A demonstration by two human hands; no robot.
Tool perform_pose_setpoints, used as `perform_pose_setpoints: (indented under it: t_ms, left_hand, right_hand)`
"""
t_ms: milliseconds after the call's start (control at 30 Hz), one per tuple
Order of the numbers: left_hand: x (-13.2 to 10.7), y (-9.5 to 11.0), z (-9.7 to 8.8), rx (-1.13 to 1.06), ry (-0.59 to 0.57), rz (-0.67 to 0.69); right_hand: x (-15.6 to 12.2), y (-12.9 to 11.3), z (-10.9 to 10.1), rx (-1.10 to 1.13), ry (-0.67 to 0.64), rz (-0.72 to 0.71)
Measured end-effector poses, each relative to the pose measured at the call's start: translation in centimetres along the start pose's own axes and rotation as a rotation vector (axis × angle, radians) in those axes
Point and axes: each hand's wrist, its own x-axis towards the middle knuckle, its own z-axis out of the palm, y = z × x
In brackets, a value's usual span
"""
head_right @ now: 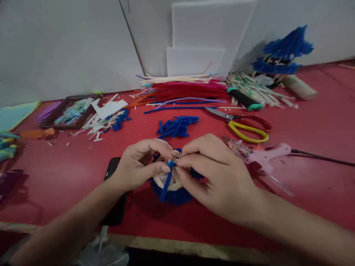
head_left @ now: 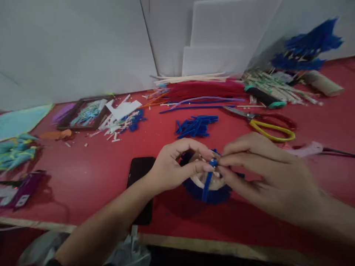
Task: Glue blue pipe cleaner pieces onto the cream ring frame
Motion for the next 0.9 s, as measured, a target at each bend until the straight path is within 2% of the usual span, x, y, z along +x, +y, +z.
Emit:
perform_pose_setpoints:
  t_ms: [300, 900]
  left_hand:
    - [0.17, -0.08, 0.03, -0.045, -0.009, -0.055]
    - [0.11, -0.21, 0.12, -0.013, 0.001, 0.058]
  right_hand:
    - [0.19, -0.14, 0.44, 0.023, 0.033, 0.058]
    - [0.24, -0.31, 0.36, 0.121, -0.01, 0.125]
